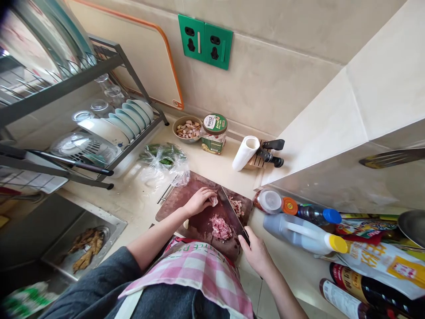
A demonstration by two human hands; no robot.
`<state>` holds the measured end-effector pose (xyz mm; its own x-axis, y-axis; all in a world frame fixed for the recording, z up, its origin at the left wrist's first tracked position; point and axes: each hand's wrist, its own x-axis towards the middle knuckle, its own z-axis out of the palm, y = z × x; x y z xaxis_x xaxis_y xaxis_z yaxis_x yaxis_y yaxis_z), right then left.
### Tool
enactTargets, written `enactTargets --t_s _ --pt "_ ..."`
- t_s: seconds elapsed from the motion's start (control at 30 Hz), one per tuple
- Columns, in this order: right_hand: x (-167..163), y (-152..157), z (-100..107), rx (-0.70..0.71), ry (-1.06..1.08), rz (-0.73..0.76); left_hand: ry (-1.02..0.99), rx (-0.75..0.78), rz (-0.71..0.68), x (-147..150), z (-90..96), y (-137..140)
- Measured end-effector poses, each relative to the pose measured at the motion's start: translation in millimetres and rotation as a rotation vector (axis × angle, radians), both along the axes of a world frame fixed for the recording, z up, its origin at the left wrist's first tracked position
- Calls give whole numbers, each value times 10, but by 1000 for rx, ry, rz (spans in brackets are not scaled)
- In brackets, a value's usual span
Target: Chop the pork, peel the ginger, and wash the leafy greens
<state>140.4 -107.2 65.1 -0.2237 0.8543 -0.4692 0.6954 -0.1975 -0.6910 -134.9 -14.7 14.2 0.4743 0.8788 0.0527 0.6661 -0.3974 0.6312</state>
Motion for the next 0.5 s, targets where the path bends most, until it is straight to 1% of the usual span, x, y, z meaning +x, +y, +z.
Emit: enactTargets --t_s 0.1,0.2,0.27,0.37,0.43,0.5 --pt "-8 -62 -71 -9 40 -28 90 -49 -78 4 59 12" --pt "-4 -104 -130 -66 84 -9 143 -112 -89 8 105 2" --pt "6 -107 -170 -110 106 -11 131 -152 -35 21 119 19" --pt "38 -83 -223 -161 137 -43 58 -180 82 77 112 80" --pt "68 -65 -241 -160 140 -67 -3 -166 143 127 92 101" --pt "101 -55 -238 -141 127 -82 -73 -146 156 170 62 76"
